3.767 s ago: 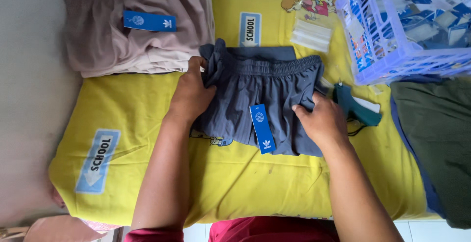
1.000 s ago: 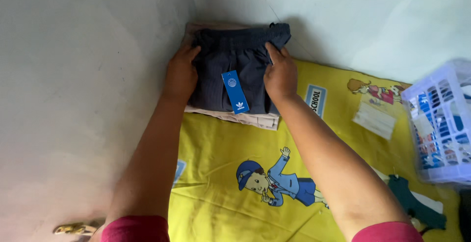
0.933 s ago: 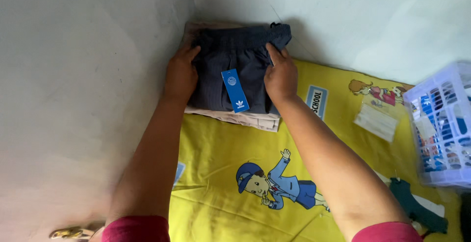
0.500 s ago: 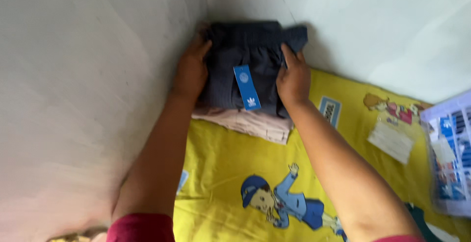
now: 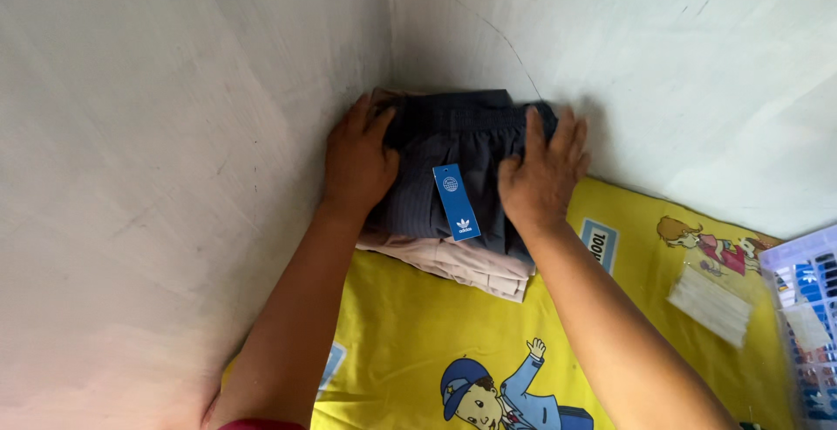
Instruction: The person attaches blue brand tags to the waistbands of several pairs of shorts using a hot glue gun. They handle dark gray, olive green, and purple shorts, applying glue to the tags and pressing them onto the fabric before folding the items.
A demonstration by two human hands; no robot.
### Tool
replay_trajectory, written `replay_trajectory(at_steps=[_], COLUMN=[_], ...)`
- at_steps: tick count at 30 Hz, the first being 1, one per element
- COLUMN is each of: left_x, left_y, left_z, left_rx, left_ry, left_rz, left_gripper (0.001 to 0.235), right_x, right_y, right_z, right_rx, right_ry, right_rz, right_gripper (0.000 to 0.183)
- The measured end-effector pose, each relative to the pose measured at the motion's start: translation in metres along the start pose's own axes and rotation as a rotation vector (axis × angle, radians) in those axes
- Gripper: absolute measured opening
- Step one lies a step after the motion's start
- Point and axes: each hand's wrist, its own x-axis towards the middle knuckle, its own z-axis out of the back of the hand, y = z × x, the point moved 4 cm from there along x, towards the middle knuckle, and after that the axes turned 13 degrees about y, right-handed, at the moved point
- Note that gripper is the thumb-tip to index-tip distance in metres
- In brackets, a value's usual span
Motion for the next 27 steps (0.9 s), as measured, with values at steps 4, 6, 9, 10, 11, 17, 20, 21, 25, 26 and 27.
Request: replay_trajectory(at_steps=[4,6,9,10,11,17,20,21,25,26,27], left_x=[0.016,0.017,0.007,0.007,0.006,0.008,0.005,0.005,0.006,0.004,0.002], left_y=[-0.013,-0.02,-0.006,-0.008,-0.009,-0.002,0.001,0.002,-0.001,-0.004,-0.006], left_z=[-0.016,-0.033,-0.058,-0.058,-0.06,-0.073,-0.08,-0.082,-0.079,-0.077,-0.074], left_rx=[0.002,-0.012,-0.036,-0.038,-0.047,-0.043,-0.07,-0.089,-0.085,-0.078,-0.071], left_ry=[-0.035,0.262,0.536,0.538,0.584,0.582,0.568,0.56,0.56,0.568,0.575], left_rz=[-0.136,-0.055,0.129,0.128,0.161,0.166,0.16,0.156,0.152,0.154,0.156], left_gripper=[0.051,0.062,0.073,0.073,0.077,0.08,0.08,0.081,0.08,0.08,0.08], right_x=[0.008,0.01,0.003,0.002,0.001,0.0,-0.001,-0.001,-0.001,-0.002,-0.003], right_y=[0.039,0.044,0.029,0.026,0.024,0.017,0.013,0.011,0.014,0.016,0.018], right_z=[0.005,-0.016,-0.036,-0.037,-0.041,-0.055,-0.068,-0.072,-0.064,-0.062,-0.06], right_rx=[-0.012,0.08,0.046,0.045,0.072,0.08,0.033,0.007,0.041,0.057,0.072], right_ry=[-0.034,0.2,0.504,0.506,0.578,0.668,0.676,0.669,0.699,0.7,0.7], right_rz=[0.206,0.121,0.003,0.001,-0.017,-0.04,-0.052,-0.059,-0.056,-0.062,-0.067], right_gripper=[0.071,0.071,0.085,0.085,0.087,0.089,0.089,0.089,0.09,0.089,0.088])
